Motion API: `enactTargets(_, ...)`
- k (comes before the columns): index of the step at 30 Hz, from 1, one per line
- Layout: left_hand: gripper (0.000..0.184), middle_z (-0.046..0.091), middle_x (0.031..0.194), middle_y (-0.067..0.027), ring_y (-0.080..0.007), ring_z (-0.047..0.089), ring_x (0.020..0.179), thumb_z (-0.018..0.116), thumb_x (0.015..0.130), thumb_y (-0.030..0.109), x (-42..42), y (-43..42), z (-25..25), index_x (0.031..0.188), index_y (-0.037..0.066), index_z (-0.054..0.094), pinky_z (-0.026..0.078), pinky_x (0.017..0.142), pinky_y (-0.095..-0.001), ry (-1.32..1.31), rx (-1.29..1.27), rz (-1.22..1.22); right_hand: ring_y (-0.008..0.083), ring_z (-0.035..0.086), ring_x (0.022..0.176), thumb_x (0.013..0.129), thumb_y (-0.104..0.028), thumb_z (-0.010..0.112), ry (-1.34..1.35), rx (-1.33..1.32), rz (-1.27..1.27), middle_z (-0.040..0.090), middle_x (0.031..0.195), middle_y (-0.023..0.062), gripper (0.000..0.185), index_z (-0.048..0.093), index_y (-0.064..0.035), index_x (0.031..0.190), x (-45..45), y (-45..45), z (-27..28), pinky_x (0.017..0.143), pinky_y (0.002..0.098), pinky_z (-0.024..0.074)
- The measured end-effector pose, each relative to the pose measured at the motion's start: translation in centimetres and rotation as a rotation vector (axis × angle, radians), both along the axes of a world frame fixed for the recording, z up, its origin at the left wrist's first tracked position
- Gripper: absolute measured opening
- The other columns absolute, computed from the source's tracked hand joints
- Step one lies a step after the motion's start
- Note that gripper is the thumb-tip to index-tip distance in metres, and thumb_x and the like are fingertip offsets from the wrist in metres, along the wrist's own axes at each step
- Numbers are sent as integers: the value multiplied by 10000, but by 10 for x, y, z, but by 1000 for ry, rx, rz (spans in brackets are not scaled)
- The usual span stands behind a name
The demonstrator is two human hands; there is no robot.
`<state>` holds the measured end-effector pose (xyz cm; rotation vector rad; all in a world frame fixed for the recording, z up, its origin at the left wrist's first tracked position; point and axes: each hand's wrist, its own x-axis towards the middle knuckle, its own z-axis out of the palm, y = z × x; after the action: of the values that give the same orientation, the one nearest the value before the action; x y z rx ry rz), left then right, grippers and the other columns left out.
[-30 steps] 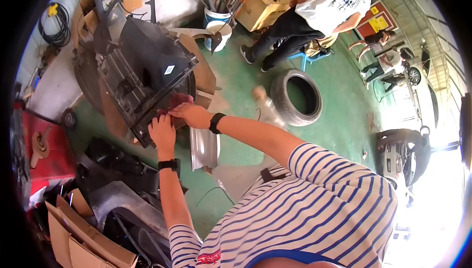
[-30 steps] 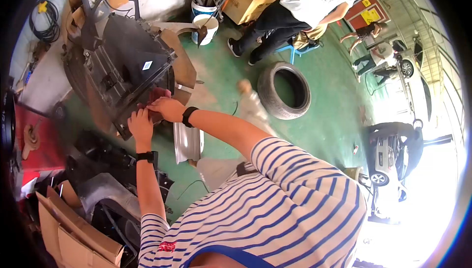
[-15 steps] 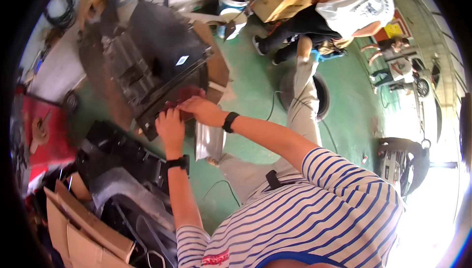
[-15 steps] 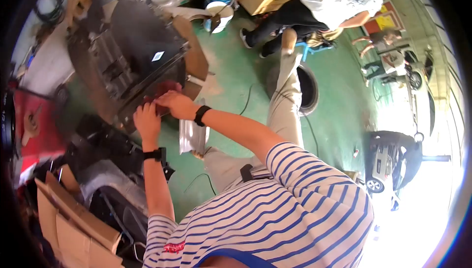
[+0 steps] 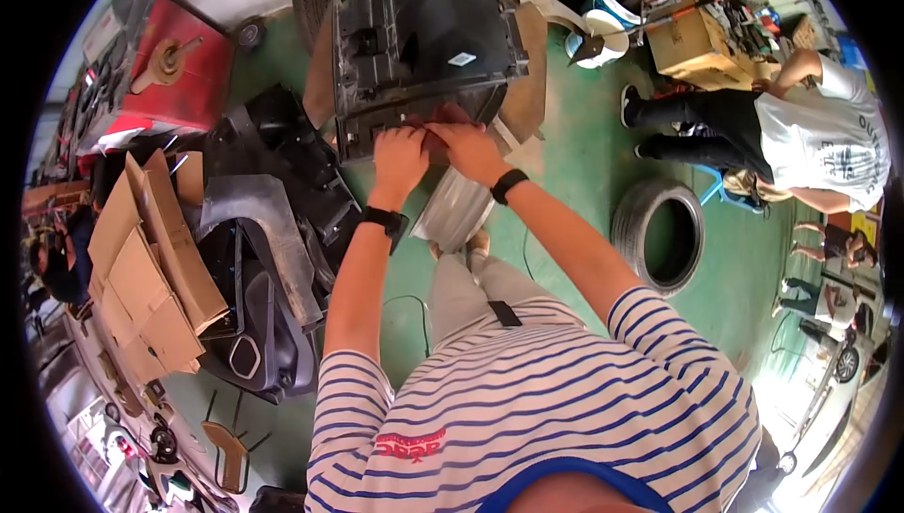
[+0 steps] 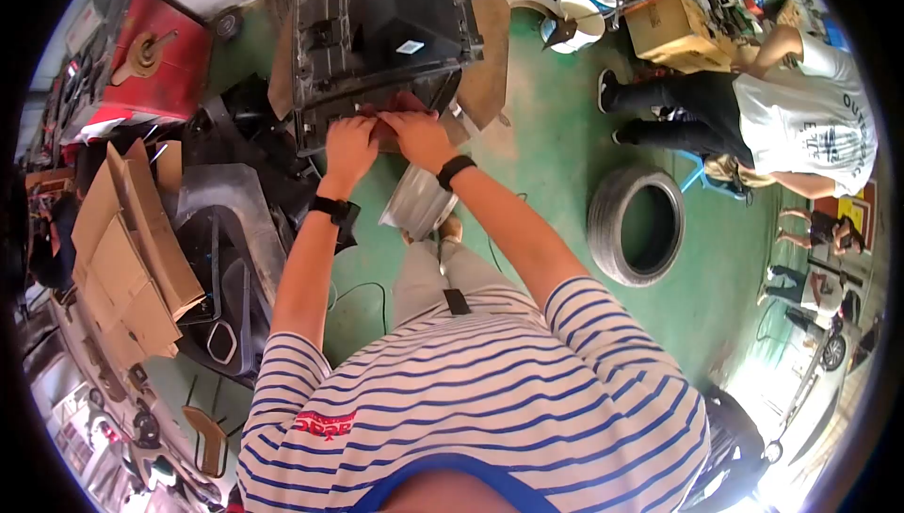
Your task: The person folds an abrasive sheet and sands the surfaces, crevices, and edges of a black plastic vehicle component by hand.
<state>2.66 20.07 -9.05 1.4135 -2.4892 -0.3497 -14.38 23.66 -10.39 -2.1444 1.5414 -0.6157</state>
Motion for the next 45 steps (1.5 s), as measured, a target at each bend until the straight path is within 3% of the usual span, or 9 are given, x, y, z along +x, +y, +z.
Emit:
enactTargets(8,427,582,1265,-113,-338,544,1089,595,734,7,-34,-2,47,1153,75,635,466,899,-404,510,114,24,380,625,939,753,14,518,-311,256,-183,647,1062,181,445,548,-56,1191,-43,-8,80,774,425,514)
enactTargets(12,480,488,1385,-110,-332,516,1138,582,717,7,-47,-47,115,1189,84,617,460,925,-399,685,-254,-88,342,599,1080,685,117,510,-187,-542,-83,643,1141,139,547,630,-100,1172,-51,-66,145,917,393,484)
enactTargets(15,449,496,1377,-99,-344,505,1162,542,749,31,-48,-99,155,1189,84,615,434,959,-426,518,-692,-145,354,534,1181,665,94,523,-41,-705,-162,613,1216,134,549,633,-93,1170,-38,-114,191,1034,400,408)
enactTargets(18,450,467,1403,-127,-403,453,1226,520,813,77,-54,-147,113,1260,91,566,361,1039,-470,554,-390,-59,389,443,1265,766,-36,494,-271,-121,-319,538,1312,182,497,561,-76,1257,-21,-139,166,1085,403,336)
enactTargets(20,493,439,1422,-153,-432,400,1277,523,832,86,-61,-153,68,1325,97,510,320,1075,-486,677,-181,-41,322,269,1404,801,-51,474,-192,-194,-280,374,1457,208,594,419,-51,1393,-23,-153,111,1155,371,206)
enactTargets(23,543,398,1450,-170,-434,353,1321,524,836,84,-60,-120,66,1374,96,457,292,1093,-497,702,-142,-8,418,294,1365,789,-72,479,-235,-205,-313,357,1447,253,615,411,-59,1400,-16,-132,109,1129,437,260)
enactTargets(29,626,328,1497,-170,-432,299,1361,535,811,68,-58,-75,51,1421,91,398,250,1110,-520,714,-103,42,386,346,1348,699,28,453,-222,-269,-469,424,1409,224,661,438,10,1359,9,-92,106,1138,415,259)
enactTargets(43,545,370,1458,-213,-447,330,1333,526,847,111,-61,-129,62,1380,35,442,268,1106,-507,531,-152,-82,357,492,1227,848,-74,465,-262,-28,-550,499,1334,223,506,464,-28,1352,-8,-116,134,1021,365,397)
enactTargets(45,512,415,1414,-233,-480,349,1307,552,829,128,-57,-134,68,1326,18,496,295,1076,-557,590,-168,-111,334,422,1312,851,-39,406,-287,-42,-538,465,1391,196,554,412,-60,1405,-6,-122,131,1082,365,337)
